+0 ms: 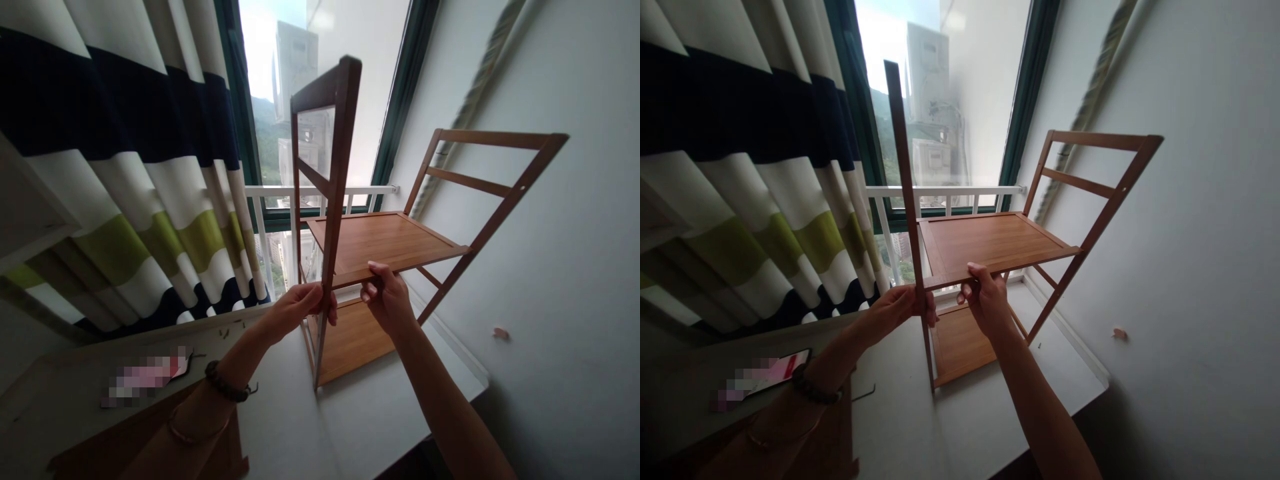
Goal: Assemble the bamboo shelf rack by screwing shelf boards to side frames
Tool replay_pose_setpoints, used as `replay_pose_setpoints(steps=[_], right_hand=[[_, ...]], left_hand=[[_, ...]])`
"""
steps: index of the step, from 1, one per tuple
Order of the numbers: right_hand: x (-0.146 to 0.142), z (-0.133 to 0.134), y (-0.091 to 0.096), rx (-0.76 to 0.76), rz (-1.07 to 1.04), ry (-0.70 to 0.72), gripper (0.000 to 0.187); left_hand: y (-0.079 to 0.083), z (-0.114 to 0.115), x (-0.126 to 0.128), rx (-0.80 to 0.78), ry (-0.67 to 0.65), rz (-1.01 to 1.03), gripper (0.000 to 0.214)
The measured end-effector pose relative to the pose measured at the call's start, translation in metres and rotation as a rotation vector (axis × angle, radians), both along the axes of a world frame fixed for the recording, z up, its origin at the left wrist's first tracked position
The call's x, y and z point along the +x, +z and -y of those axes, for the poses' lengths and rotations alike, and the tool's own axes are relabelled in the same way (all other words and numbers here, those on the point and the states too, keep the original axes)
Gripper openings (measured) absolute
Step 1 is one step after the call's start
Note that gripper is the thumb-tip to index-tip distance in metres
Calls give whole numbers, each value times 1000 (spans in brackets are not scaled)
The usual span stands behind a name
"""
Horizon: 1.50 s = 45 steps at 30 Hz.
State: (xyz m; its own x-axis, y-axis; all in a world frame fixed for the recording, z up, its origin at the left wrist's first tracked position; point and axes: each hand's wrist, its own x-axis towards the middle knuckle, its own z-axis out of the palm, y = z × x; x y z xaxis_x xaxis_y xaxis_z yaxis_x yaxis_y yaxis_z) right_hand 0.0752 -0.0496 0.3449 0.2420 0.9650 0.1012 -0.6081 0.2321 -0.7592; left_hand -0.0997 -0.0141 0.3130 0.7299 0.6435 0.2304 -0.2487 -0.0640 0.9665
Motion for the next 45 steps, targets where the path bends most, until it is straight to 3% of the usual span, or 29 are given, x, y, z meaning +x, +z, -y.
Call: replay_pose_setpoints(steps=[12, 19, 26, 34, 39, 40, 42, 44, 45], right_hand=[[1, 0, -2, -5, -22, -25, 33], [-1, 0, -2, 1, -14, -10, 29], [-5, 0, -2, 2, -16, -40, 26], [-5, -1, -9, 2, -17, -36, 26], [-4, 0, -8, -16, -21, -32, 25], [-4, 0, -8, -20, -27, -35, 25], [-3, 1, -7, -21, -48, -48, 25], [-3, 2, -6, -20, -67, -49, 27], [-3, 3, -7, -19, -72, -41, 28]], left_hand=[[8, 4, -5, -19, 84, -85, 44], [6, 8, -3, -17, 324, -16, 36], [15, 8, -3, -3, 288, -52, 37], [4, 14, 8, -67, 162, 80, 34], [1, 13, 6, -66, 154, 45, 37], [-5, 12, 3, -41, 205, 46, 40], [-25, 8, -11, 45, 432, 4, 48], [-59, 4, -31, 174, 853, -348, 50], [-80, 3, -44, 164, 910, -459, 48]])
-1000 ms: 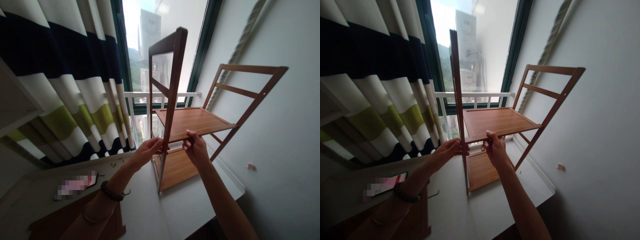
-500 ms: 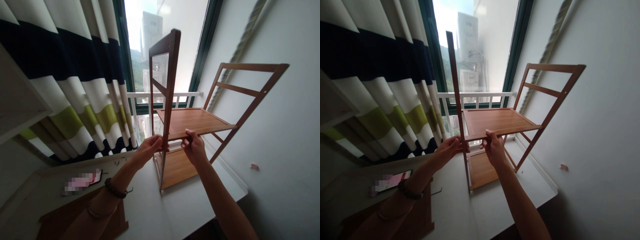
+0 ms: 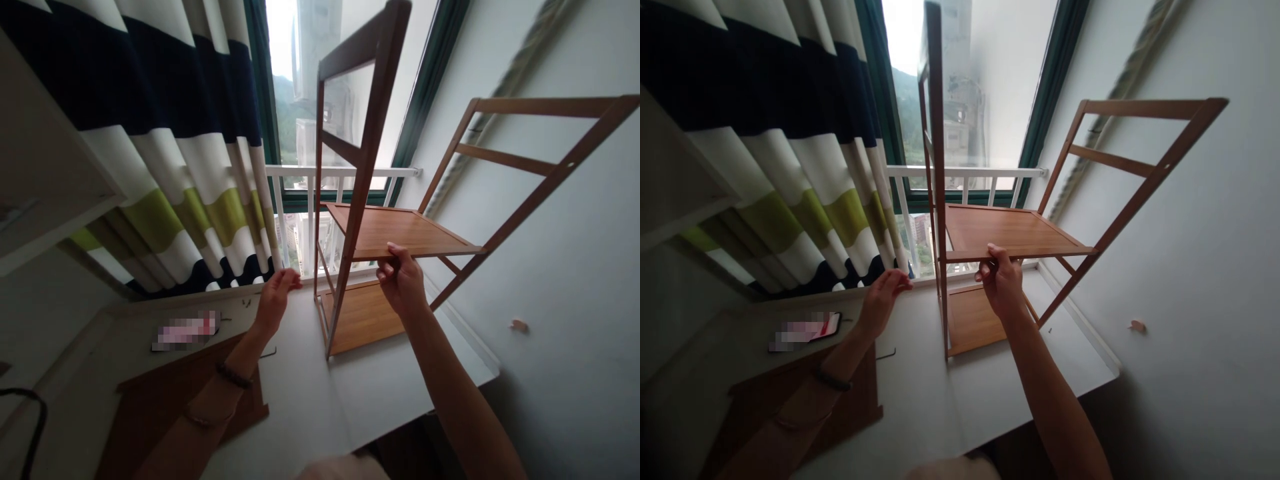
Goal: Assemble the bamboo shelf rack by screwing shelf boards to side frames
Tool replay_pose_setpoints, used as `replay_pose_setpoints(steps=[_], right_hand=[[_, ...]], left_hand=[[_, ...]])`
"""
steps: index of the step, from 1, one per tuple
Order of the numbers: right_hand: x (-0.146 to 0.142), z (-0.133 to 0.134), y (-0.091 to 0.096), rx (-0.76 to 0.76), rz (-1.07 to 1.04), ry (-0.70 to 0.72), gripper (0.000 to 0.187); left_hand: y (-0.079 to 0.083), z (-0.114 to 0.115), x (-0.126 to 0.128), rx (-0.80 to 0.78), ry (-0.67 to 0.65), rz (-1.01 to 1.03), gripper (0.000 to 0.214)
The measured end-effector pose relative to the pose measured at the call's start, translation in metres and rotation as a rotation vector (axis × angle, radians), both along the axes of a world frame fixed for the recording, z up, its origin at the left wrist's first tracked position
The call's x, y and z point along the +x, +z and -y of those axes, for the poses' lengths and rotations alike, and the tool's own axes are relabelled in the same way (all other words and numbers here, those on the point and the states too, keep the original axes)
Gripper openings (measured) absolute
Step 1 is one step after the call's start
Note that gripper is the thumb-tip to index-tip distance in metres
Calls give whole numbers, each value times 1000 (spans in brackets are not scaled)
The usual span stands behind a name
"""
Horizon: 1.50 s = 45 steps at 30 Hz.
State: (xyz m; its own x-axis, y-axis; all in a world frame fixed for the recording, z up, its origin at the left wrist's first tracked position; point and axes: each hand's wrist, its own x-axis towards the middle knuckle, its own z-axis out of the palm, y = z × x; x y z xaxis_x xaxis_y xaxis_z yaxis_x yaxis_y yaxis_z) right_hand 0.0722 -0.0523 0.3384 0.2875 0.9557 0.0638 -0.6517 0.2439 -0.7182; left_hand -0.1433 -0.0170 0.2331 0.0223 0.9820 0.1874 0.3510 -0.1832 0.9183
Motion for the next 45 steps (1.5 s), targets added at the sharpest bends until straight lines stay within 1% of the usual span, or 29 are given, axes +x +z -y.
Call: replay_pose_setpoints(steps=[2, 4, 5, 6, 8, 10, 12, 14, 17, 20, 22, 23, 25, 26, 28, 29, 30, 31, 32, 33, 34, 35, 37, 42, 45], right_hand=[[1, 0, -1, 6, -7, 17, 27], [1, 1, -2, 12, -8, 21, 27], [2, 1, -3, 13, -5, 22, 26], [2, 1, -3, 11, 2, 25, 26], [2, 1, -4, 7, 14, 33, 26], [2, 1, -4, 0, 18, 39, 26], [2, 1, -4, -4, 13, 40, 25], [2, 1, -3, -12, 9, 36, 25], [0, 1, -3, -20, 10, 31, 27], [0, 1, -3, -11, 6, 26, 29], [0, 1, -3, -5, 7, 23, 30], [0, 1, -3, -3, 11, 23, 30], [1, 0, -3, 1, 18, 27, 31], [1, 0, -3, 1, 19, 26, 31], [2, 0, -3, -1, 22, 22, 31], [2, 0, -3, -2, 26, 20, 32], [2, 0, -3, -4, 32, 17, 32], [1, 0, -3, -5, 37, 14, 32], [1, 0, -3, -4, 41, 11, 32], [1, 0, -3, -4, 44, 8, 32], [0, 0, -2, -2, 47, 3, 32], [0, 0, -1, 0, 50, -2, 32], [0, 0, 1, 10, 57, -10, 32], [1, -2, 3, 26, 57, -12, 32], [1, -3, 2, 26, 47, -8, 32]], left_hand=[[-44, 2, -26, -102, 50, -154, 39], [-86, 9, -50, -211, 25, -338, 29], [-104, 13, -60, -258, 2, -425, 26], [-120, 18, -69, -303, -22, -508, 25], [-145, 25, -79, -381, -67, -656, 31], [-161, 28, -83, -432, -96, -770, 33], [-169, 26, -82, -462, -119, -846, 33], [-172, 24, -78, -467, -136, -886, 33], [-170, 24, -68, -431, -143, -898, 33], [-159, 24, -56, -379, -145, -850, 33], [-143, 19, -46, -342, -149, -777, 28], [-130, 15, -41, -316, -152, -724, 23], [-96, 6, -30, -246, -155, -600, 30], [-74, 2, -24, -197, -156, -532, 33], [-26, 1, -14, -104, -167, -406, 36], [-1, 3, -9, -38, -177, -318, 38], [22, 8, -4, 63, -201, -102, 39], [43, 15, 1, 140, -251, 71, 37], [61, 23, 6, 200, -265, 203, 32], [74, 31, 11, 226, -277, 289, 29], [84, 38, 16, 231, -293, 345, 27], [91, 44, 21, 236, -304, 386, 26], [95, 51, 28, 237, -298, 431, 24], [87, 46, 35, 201, -213, 506, 22], [84, 43, 36, 201, -199, 502, 23]])
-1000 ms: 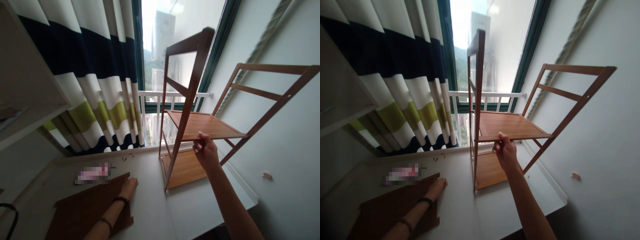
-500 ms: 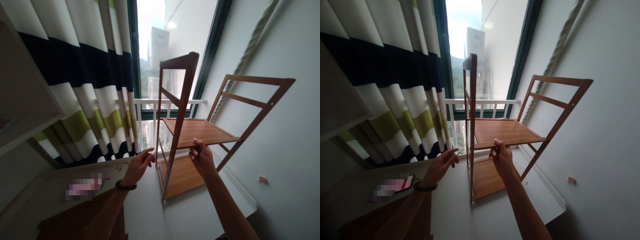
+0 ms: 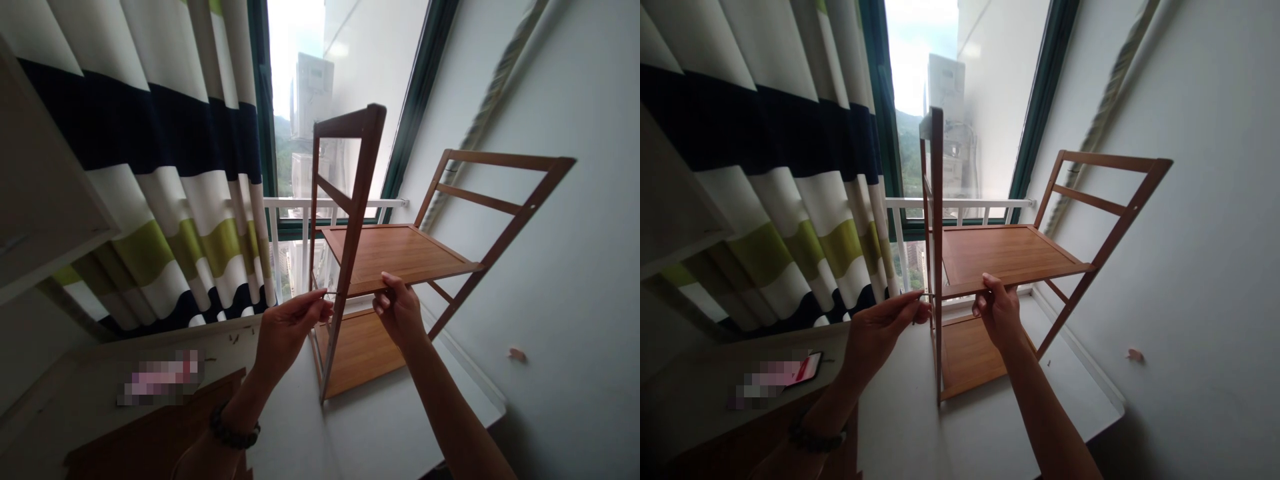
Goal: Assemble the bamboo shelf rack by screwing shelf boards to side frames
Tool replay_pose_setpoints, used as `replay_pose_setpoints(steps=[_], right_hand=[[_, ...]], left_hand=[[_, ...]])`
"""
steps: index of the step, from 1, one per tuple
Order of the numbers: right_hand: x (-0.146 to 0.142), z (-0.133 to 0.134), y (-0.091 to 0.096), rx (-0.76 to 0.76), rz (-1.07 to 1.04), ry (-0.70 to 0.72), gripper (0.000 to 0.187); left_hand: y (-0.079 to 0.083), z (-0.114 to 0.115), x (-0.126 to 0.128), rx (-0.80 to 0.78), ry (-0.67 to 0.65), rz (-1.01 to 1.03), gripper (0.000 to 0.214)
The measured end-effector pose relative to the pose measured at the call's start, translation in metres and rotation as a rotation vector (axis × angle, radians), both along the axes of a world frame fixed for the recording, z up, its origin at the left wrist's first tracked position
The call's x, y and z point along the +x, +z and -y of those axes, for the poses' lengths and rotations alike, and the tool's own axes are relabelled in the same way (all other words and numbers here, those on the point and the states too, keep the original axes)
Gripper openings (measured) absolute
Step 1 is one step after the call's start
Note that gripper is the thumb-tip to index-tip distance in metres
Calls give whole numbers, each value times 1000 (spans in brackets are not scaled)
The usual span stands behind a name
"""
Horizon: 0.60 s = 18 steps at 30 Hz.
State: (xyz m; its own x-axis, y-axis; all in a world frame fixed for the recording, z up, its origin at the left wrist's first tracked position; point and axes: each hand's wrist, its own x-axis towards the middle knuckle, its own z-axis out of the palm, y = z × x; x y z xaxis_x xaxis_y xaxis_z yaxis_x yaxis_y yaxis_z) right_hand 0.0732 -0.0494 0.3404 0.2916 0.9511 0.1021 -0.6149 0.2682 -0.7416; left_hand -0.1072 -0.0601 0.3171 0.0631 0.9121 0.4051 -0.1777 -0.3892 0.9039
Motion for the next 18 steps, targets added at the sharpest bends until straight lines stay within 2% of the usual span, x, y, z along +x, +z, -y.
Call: replay_pose_setpoints(steps=[18], right_hand=[[1, -1, 0, 26, 23, 19, 33]], left_hand=[[2, 7, 1, 35, 67, -62, 27]])
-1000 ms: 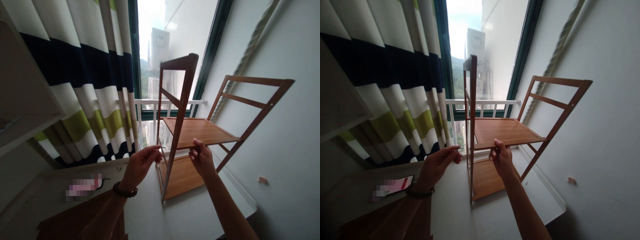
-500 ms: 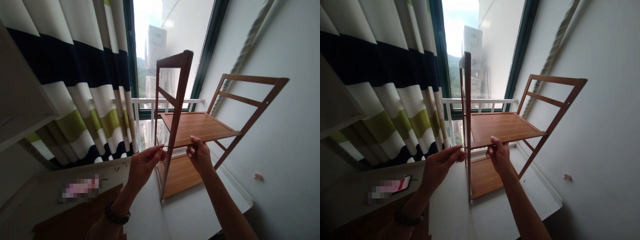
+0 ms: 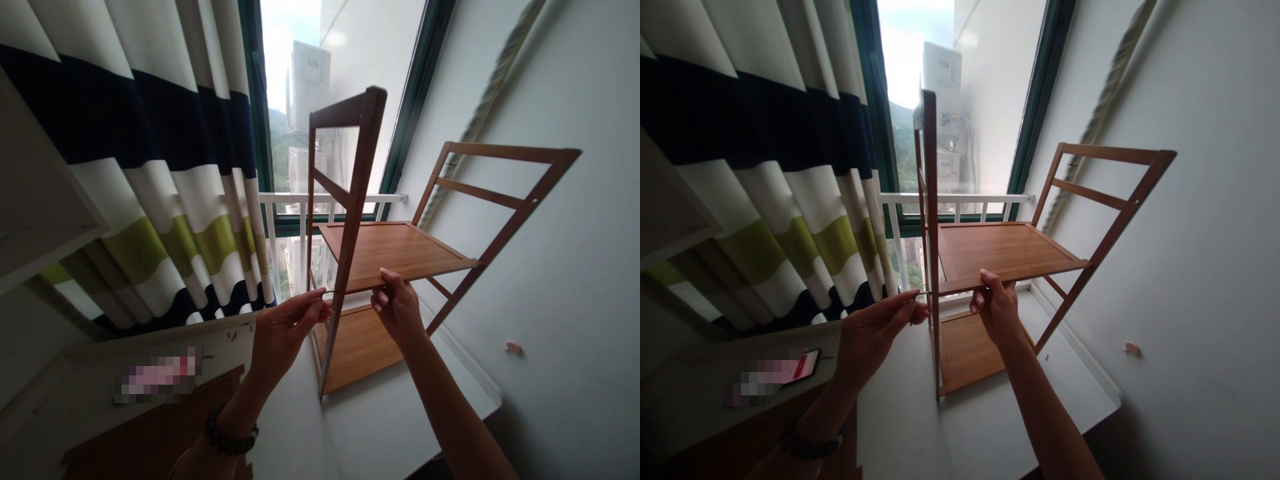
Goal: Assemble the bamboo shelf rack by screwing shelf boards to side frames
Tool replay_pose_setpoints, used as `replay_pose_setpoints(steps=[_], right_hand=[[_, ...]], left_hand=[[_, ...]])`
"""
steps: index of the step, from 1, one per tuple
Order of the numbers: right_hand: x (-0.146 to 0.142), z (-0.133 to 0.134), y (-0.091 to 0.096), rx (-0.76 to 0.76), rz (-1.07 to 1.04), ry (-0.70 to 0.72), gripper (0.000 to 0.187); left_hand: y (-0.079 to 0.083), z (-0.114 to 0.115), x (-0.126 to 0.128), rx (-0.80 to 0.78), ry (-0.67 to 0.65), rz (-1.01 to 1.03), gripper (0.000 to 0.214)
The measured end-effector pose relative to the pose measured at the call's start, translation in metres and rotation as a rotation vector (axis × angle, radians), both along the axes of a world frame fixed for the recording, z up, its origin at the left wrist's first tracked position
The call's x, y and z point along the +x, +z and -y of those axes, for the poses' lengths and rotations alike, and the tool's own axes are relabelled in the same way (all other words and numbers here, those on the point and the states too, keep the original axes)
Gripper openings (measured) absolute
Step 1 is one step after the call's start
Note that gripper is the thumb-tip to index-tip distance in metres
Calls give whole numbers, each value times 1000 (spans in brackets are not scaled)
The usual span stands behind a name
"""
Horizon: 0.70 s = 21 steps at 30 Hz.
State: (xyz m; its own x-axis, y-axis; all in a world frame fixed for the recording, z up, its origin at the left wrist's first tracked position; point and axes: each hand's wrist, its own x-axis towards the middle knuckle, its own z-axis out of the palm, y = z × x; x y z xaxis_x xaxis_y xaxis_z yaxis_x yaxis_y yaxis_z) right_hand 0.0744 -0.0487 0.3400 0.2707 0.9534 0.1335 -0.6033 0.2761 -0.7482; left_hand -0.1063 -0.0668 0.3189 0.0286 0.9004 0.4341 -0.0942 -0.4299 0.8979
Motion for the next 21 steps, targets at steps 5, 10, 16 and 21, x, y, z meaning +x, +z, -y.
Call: replay_pose_setpoints(steps=[5, 10, 16, 21], right_hand=[[-1, 1, 1, -15, -3, -6, 35], [-1, 2, 1, -5, -19, 2, 32], [0, 3, 0, -10, -9, 3, 34], [-1, 3, 2, -10, -5, -1, 33]], left_hand=[[2, 2, 1, -2, -13, -8, 26], [5, 2, 5, -44, 12, 48, 24], [0, 0, 4, -42, 67, 74, 23], [-2, -1, 3, 7, 32, 12, 26]])
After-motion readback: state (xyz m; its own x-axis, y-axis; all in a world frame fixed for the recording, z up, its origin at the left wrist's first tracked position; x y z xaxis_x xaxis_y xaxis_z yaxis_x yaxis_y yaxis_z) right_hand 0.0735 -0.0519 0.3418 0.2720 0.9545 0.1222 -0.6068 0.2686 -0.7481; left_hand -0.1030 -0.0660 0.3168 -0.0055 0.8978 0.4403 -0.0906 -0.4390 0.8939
